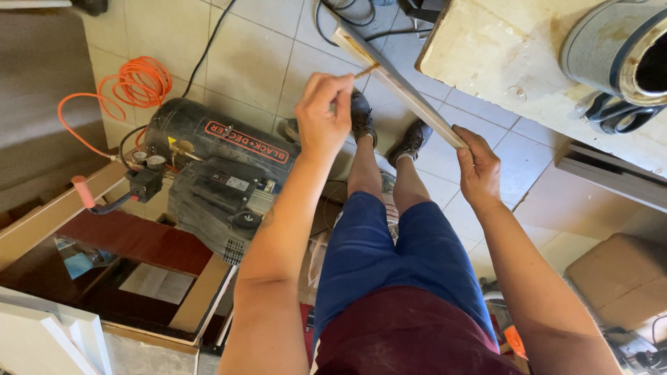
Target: The person applies a dark wood stain to a rectangular wooden board using a small brush. They repeatedly dip the brush into a can of stain and spread it evenly across the surface of the board, working methodically from one end to the other.
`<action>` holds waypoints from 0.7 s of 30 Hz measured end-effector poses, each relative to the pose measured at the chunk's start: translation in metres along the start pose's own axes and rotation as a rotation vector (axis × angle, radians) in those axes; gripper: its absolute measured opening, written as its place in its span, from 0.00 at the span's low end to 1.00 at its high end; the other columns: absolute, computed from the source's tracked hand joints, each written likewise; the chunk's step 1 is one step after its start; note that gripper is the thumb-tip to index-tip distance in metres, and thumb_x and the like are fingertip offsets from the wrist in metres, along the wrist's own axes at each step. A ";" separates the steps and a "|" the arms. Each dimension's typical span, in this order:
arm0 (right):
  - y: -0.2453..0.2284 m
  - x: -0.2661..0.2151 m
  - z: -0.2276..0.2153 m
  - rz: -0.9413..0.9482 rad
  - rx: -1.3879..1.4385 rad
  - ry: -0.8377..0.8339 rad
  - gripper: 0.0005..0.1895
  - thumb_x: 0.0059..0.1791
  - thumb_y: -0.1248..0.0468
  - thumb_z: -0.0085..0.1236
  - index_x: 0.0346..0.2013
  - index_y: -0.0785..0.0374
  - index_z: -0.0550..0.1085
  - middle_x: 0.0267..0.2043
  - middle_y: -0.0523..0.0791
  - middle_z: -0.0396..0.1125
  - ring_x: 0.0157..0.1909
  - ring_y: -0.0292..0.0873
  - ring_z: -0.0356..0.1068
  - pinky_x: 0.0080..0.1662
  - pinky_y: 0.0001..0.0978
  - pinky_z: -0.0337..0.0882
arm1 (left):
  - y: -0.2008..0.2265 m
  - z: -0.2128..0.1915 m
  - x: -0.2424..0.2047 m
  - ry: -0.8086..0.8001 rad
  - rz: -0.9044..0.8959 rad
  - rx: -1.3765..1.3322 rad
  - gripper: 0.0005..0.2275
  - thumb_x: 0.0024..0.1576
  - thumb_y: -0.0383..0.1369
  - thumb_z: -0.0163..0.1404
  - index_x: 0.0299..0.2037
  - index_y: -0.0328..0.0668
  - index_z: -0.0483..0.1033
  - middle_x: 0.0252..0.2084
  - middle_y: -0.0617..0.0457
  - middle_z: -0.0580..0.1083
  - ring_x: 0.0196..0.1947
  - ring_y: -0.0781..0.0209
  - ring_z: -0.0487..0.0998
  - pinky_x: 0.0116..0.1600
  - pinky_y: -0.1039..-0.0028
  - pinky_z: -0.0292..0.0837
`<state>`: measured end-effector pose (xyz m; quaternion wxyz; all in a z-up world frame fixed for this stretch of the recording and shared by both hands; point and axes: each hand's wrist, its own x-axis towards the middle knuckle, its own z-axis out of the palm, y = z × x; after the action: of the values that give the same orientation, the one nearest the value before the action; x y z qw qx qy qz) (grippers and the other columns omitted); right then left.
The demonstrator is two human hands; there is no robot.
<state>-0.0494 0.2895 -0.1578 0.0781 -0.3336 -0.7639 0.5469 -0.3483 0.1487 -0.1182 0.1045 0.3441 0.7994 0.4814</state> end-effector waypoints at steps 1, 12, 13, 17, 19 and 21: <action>0.004 0.000 0.001 -0.042 0.022 0.032 0.25 0.64 0.53 0.43 0.65 0.71 0.72 0.63 0.59 0.69 0.66 0.60 0.68 0.67 0.51 0.67 | 0.004 0.003 -0.002 0.023 0.007 -0.031 0.09 0.62 0.19 0.50 0.42 0.45 0.81 0.35 0.54 0.73 0.32 0.61 0.75 0.37 0.74 0.74; 0.007 0.000 0.003 -0.089 0.048 0.070 0.24 0.64 0.52 0.45 0.64 0.70 0.74 0.61 0.59 0.71 0.64 0.62 0.70 0.64 0.54 0.68 | 0.000 0.020 -0.019 0.072 -0.054 -0.075 0.09 0.61 0.22 0.55 0.42 0.49 0.85 0.31 0.53 0.77 0.27 0.63 0.77 0.33 0.75 0.77; 0.008 0.000 0.003 -0.087 0.049 0.067 0.24 0.64 0.53 0.45 0.64 0.69 0.74 0.61 0.58 0.71 0.65 0.62 0.70 0.64 0.54 0.67 | -0.006 0.021 -0.020 0.131 -0.090 -0.021 0.07 0.60 0.24 0.57 0.42 0.50 0.85 0.31 0.54 0.79 0.29 0.59 0.81 0.33 0.75 0.79; 0.006 0.000 0.003 -0.088 0.050 0.062 0.23 0.64 0.54 0.45 0.64 0.68 0.74 0.62 0.58 0.71 0.64 0.62 0.70 0.64 0.53 0.67 | 0.009 0.025 -0.024 0.144 -0.251 -0.052 0.04 0.57 0.25 0.59 0.38 0.47 0.85 0.33 0.47 0.83 0.37 0.46 0.86 0.38 0.63 0.82; 0.007 -0.001 0.003 -0.088 0.044 0.062 0.23 0.64 0.54 0.45 0.64 0.68 0.74 0.61 0.58 0.71 0.64 0.63 0.70 0.63 0.54 0.67 | 0.007 0.034 -0.033 0.123 -0.278 -0.025 0.05 0.55 0.27 0.61 0.37 0.50 0.85 0.31 0.49 0.83 0.36 0.47 0.86 0.37 0.64 0.82; 0.009 -0.002 0.003 -0.088 0.038 0.058 0.23 0.64 0.54 0.45 0.64 0.68 0.74 0.61 0.58 0.71 0.64 0.63 0.70 0.63 0.54 0.68 | 0.003 0.034 -0.035 0.104 -0.308 0.004 0.05 0.54 0.29 0.63 0.37 0.54 0.86 0.30 0.50 0.82 0.34 0.47 0.85 0.36 0.65 0.82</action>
<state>-0.0461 0.2874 -0.1664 0.1307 -0.3138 -0.7646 0.5476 -0.3042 0.1507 -0.1391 0.1347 0.1924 0.8478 0.4754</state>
